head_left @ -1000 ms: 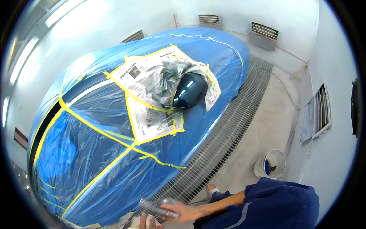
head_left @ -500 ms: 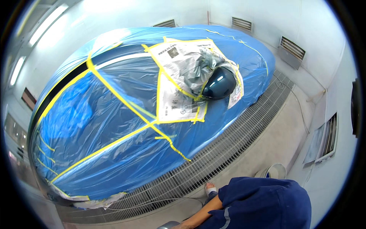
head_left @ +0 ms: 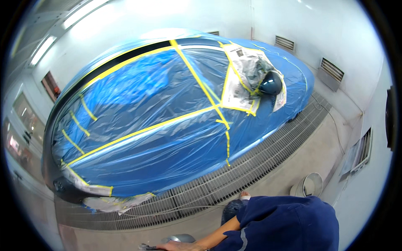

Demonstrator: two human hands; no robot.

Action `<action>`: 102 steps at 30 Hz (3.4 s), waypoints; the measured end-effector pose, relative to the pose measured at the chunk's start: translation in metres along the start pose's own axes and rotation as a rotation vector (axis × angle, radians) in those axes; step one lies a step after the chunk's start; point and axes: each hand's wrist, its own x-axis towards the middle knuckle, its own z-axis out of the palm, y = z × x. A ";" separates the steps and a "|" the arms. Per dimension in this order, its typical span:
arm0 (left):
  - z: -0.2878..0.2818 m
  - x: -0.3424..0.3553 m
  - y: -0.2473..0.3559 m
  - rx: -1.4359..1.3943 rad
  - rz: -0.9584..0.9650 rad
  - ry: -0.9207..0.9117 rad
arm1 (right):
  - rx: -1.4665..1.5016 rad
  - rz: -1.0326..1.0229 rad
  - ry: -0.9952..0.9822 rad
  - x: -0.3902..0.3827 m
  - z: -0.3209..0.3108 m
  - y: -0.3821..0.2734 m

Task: The person uses a spray gun to apply dark paint to the rear and side panels of a car in a paint booth. The car is masked with blue plastic and yellow tape. The person moves around the vehicle to cover the exposed surfaces.

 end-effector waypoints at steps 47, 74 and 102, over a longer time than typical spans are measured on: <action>-0.680 0.512 -0.265 -0.640 -0.216 0.245 | -0.098 0.171 -0.184 0.681 0.518 0.152; -0.852 0.581 -0.354 -0.408 0.042 0.181 | -0.061 0.351 -0.215 0.778 0.685 0.192; -1.018 0.662 -0.115 1.038 0.847 -0.692 | -0.071 0.307 -0.460 0.784 0.694 0.183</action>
